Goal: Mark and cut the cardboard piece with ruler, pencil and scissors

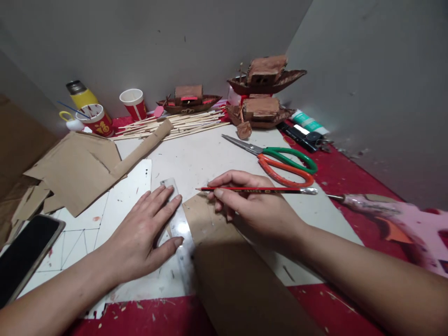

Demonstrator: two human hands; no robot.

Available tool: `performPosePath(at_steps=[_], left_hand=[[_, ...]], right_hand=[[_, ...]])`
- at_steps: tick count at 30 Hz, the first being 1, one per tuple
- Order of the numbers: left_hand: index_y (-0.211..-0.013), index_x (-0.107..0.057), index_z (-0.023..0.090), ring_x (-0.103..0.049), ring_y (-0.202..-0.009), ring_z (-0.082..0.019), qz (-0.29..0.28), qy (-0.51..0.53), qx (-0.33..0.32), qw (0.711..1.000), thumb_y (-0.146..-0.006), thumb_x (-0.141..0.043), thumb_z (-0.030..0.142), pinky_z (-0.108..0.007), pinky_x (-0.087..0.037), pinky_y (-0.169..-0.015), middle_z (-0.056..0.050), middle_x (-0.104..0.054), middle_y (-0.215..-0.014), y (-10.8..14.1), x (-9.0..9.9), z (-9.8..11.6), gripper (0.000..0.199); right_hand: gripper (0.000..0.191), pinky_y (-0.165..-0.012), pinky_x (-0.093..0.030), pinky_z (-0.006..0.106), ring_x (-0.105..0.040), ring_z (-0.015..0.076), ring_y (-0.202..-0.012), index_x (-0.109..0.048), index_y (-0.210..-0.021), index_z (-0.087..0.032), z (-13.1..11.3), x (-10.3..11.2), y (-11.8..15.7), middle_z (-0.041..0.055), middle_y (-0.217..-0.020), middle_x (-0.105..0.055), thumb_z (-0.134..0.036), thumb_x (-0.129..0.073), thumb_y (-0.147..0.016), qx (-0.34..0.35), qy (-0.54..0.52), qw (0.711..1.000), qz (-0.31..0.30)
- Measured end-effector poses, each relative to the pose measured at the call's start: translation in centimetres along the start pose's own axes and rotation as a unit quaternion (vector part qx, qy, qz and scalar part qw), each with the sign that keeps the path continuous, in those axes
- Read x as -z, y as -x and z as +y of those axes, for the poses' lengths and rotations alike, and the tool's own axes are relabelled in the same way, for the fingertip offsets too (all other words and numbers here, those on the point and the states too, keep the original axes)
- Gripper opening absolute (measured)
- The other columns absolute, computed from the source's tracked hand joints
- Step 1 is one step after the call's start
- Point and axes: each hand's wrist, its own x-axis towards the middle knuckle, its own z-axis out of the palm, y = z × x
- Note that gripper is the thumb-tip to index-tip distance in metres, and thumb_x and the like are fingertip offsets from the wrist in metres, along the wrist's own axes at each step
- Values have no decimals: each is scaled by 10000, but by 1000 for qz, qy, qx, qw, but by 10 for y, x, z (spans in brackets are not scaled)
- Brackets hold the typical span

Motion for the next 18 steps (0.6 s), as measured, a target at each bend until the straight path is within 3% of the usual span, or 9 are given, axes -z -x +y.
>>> performPosePath(at_steps=[5, 10, 18], left_hand=[[-1567, -215, 238, -125, -1514, -353, 14, 19, 12, 1000, -990, -452, 363, -605, -248, -1171, -166, -118, -1661, 2, -3, 3, 637], [-1577, -168, 233, -203, -1482, -424, 29, 23, 11, 999, -905, -561, 555, -660, -295, -1128, -228, -201, -1627, 2, -7, 9, 842], [-1580, -161, 200, -209, -1484, -412, 1, 15, 10, 1000, -877, -566, 611, -633, -278, -1148, -219, -167, -1640, -2, -3, 6, 909]], right_hand=[[111, -455, -415, 177, -573, 106, -568, -668, -878, -174, 4, 2, -4, 39, -757, -697, -262, -670, -809, 17, -3, 1000, 8], [109, -466, -422, 186, -561, 102, -560, -659, -887, -168, 1, 2, -4, 33, -749, -692, -236, -655, -803, 17, 3, 1000, 10], [105, -518, -442, 206, -594, 111, -590, -660, -904, -164, 2, 3, -4, 33, -765, -696, -222, -638, -819, 39, 30, 999, 2]])
